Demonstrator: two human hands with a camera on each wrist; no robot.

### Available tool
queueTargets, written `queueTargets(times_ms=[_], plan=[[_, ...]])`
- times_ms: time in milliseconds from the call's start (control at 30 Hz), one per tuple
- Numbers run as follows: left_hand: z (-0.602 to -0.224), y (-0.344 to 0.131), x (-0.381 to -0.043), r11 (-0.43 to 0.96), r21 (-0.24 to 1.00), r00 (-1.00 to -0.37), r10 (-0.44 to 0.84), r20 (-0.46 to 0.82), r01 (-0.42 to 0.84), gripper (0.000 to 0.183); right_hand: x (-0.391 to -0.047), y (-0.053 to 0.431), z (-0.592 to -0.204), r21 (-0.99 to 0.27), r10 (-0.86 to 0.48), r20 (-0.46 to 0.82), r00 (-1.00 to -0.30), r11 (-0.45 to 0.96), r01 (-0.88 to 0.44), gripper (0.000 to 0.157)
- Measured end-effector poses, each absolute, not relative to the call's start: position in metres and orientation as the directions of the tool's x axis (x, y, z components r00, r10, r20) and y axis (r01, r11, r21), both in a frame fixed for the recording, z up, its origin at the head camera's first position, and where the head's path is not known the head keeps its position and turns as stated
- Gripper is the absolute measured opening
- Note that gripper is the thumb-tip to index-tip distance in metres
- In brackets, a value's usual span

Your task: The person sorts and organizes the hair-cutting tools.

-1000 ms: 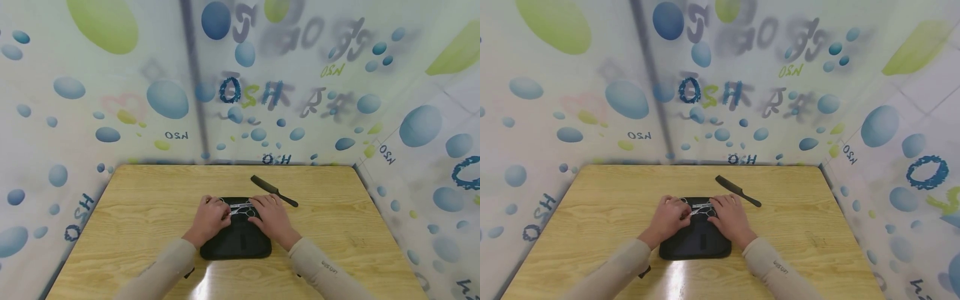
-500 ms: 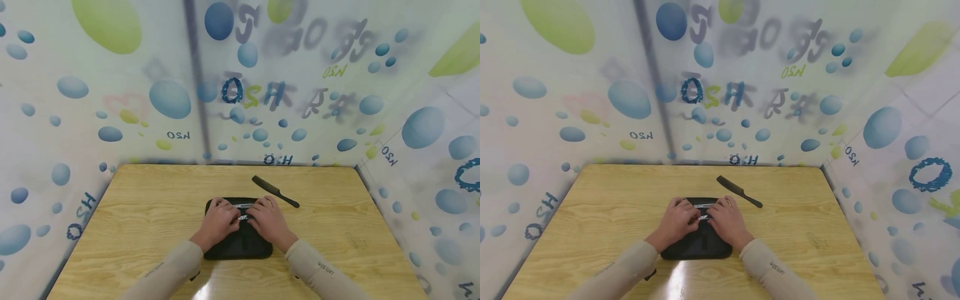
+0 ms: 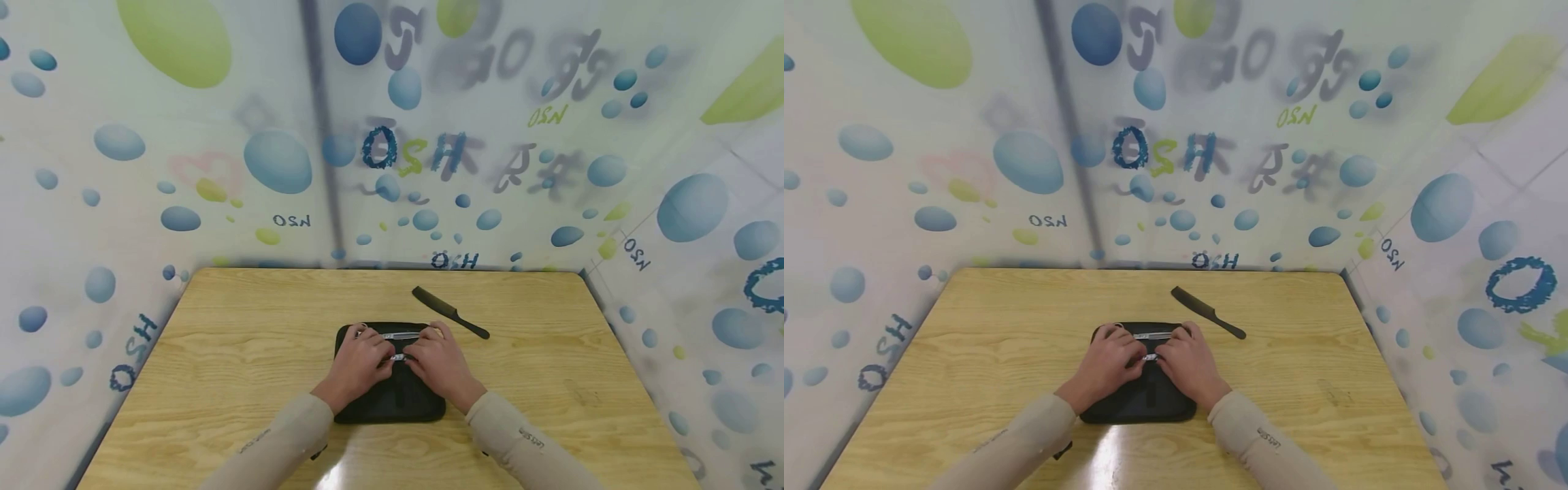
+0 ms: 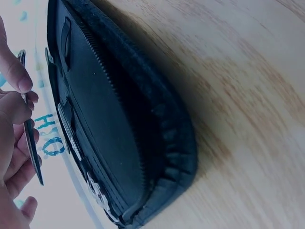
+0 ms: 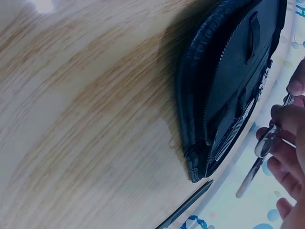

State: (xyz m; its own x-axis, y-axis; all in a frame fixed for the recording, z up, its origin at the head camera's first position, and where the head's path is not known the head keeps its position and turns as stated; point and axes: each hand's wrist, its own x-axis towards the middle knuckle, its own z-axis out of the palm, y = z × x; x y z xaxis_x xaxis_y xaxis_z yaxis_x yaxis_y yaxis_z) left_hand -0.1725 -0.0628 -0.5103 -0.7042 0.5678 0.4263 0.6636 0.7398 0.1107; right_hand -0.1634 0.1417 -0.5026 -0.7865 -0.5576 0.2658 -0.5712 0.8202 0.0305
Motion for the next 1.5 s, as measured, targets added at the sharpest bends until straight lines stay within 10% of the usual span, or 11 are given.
queueTargets(times_ms=[400, 667, 1500], plan=[[-0.506, -0.09, -0.182, 0.844, 0.137, -0.819, 0.444, 0.365, 0.519, 0.027, -0.164, 0.155, -0.51, 0.042, -0.52, 0.328, -0.789, 0.842, -0.537, 0.009], [-0.507, -0.125, -0.185, 0.898, 0.118, -0.905, 0.415, 0.092, 0.423, 0.06, -0.166, 0.168, -0.508, 0.027, -0.468, 0.258, -0.845, 0.878, -0.478, 0.011], [-0.511, -0.167, -0.18, 0.851, 0.268, -0.836, 0.509, -0.204, 0.453, 0.12, -0.172, 0.2, -0.516, 0.059, -0.405, 0.259, -0.877, 0.913, -0.404, 0.013]])
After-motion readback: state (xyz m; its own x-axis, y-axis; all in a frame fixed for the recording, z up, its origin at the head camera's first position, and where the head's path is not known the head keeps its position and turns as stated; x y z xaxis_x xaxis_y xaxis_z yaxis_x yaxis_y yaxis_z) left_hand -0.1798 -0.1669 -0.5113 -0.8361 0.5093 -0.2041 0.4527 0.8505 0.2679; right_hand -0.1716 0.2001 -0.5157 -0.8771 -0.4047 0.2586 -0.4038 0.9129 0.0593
